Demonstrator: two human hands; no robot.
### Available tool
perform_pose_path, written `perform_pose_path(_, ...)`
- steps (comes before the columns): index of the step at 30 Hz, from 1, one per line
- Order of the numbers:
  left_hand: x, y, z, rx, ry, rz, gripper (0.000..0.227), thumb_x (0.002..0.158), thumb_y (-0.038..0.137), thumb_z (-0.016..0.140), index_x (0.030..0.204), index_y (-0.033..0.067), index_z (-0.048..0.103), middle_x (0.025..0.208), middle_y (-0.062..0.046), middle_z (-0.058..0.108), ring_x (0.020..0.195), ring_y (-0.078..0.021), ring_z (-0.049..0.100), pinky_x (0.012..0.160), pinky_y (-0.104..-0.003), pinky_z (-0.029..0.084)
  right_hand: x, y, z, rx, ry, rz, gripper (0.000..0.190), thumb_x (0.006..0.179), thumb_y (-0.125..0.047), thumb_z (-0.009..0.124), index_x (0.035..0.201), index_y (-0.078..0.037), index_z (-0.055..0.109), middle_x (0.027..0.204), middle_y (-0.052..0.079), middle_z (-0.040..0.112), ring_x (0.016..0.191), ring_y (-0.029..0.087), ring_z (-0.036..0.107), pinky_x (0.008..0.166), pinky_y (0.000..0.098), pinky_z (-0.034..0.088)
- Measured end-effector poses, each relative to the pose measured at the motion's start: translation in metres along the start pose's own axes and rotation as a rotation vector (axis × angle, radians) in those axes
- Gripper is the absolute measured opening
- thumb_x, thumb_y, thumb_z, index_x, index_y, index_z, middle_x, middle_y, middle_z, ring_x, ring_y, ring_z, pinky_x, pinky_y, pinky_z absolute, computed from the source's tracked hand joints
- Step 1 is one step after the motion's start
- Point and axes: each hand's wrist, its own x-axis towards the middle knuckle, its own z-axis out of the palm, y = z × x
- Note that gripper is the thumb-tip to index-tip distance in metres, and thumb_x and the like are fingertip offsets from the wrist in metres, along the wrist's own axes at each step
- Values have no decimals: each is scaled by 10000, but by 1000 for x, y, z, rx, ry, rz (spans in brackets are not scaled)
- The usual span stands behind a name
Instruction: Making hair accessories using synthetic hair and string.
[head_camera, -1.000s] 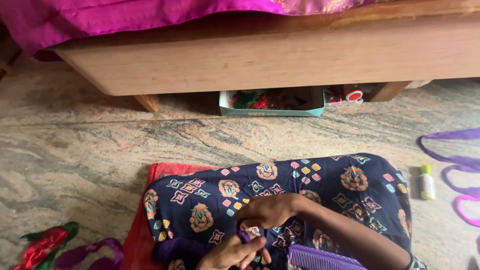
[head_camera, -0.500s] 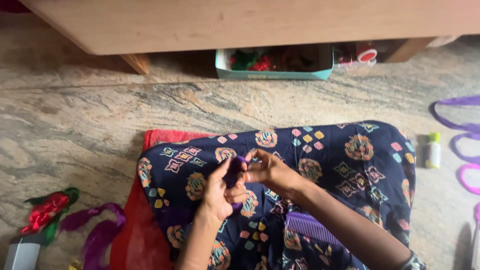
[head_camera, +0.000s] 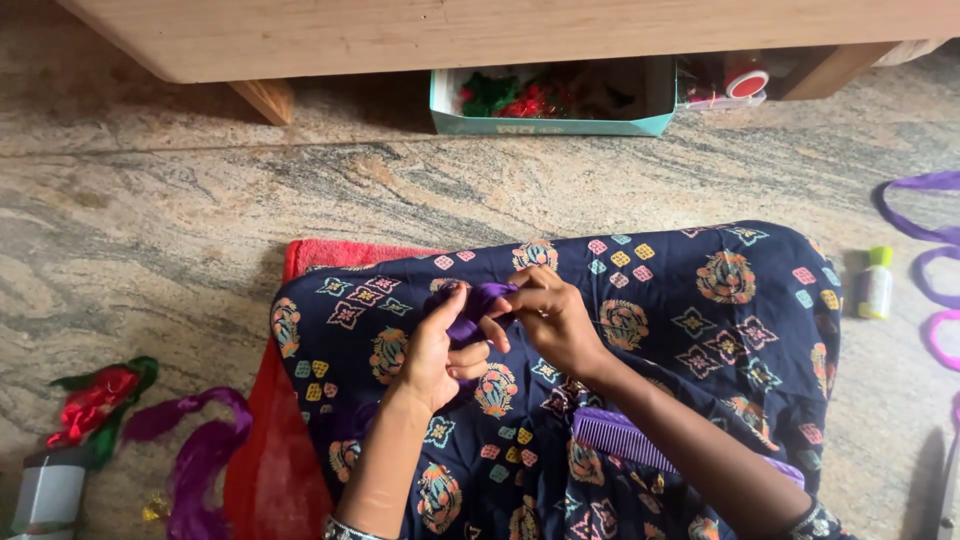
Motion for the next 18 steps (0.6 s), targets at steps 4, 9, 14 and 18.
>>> perform_pose_path(4,0,-6,-14,64,-23,-4,564,1090,484,353,1153,-1,634,822,-180,727,375,-9,218,349,-186,192,-3,-20,1,-667,-66,-251,264,723,102,595,899,-37,736,1035,125,656,1000,296,602,861,410,492)
perform_pose_path(9,-4,-7,-25,84,0,-65,554,1108,451,352,1025,-11,645,871,-214,744,367,-9,219,330,-188,185,-3,-38,-2,-691,-246,-153,182,858,-1,654,1011,-54,735,1232,133,600,1148,303,529,1006,466,447)
perform_pose_path(14,-4,-23,-85,-112,-173,-313,495,1212,303,500,728,203,499,591,51,509,419,-68,276,375,-242,208,-4,-71,10,-270,-717,68,393,801,-87,617,1166,-63,763,1660,163,235,1558,379,104,1230,622,115)
perform_pose_path(18,-5,-15,-39,254,-14,-466,348,1036,345,512,730,181,522,549,64,414,384,-41,280,357,-220,180,-2,-82,12,-578,-817,-261,339,758,-83,626,1036,-109,817,1622,173,307,1542,421,122,1228,637,162)
